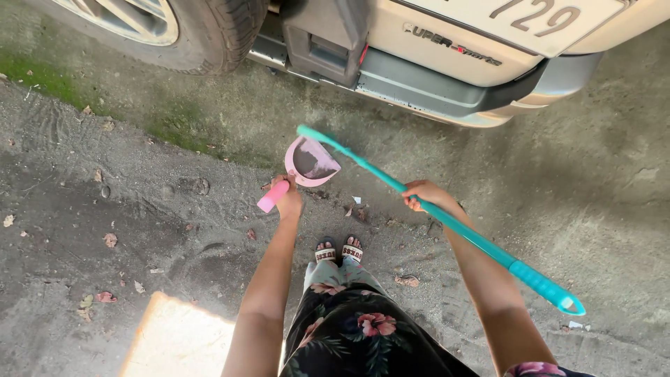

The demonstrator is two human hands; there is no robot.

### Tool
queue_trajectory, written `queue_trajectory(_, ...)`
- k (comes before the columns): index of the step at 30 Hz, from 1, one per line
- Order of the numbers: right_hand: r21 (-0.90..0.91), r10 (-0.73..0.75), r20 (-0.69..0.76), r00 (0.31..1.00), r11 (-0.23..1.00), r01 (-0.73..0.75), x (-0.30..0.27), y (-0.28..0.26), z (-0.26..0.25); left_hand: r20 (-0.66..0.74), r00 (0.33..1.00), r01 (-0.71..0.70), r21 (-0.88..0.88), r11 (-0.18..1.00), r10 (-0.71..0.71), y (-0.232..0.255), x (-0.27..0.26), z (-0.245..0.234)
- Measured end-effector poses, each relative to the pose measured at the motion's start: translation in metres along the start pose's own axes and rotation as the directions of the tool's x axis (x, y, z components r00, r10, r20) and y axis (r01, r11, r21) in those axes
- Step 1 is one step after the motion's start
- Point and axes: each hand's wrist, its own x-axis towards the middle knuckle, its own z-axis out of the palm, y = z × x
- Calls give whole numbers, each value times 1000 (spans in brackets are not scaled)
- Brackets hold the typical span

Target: The recorder uses a broom and dustpan to sweep up dirt and debris from a concrete garage floor.

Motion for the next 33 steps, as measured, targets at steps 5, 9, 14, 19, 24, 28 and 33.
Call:
queue_trajectory(5,202,-119,-123,985,969,142,-12,-27,13,-48,996,77,11,997,-76,-1,15,-26)
queue_trajectory(9,-36,-238,-364,900,970,242,57,-20,-9,-108,994,24,12,1000,-23,-22,34,-38)
queue_trajectory(14,-69,-305,-561,770,944,323,35,-63,50,55,929,361,-359,861,-367,-8,67,-57)
queue_trajectory(19,74,-230,-598,768,938,339,128,-80,74,125,895,432,-483,762,-428,-12,116,-70)
queue_trajectory(24,-47,-186,-425,886,982,183,212,-47,138,72,988,142,-53,988,-138,-55,161,-64)
queue_trajectory(28,-183,-83,-208,975,982,45,157,-57,180,95,993,65,7,998,-65,-75,196,-66)
queue_trajectory(33,-287,-156,-161,975,952,105,84,-92,209,74,994,82,-44,996,-78,-83,209,-77)
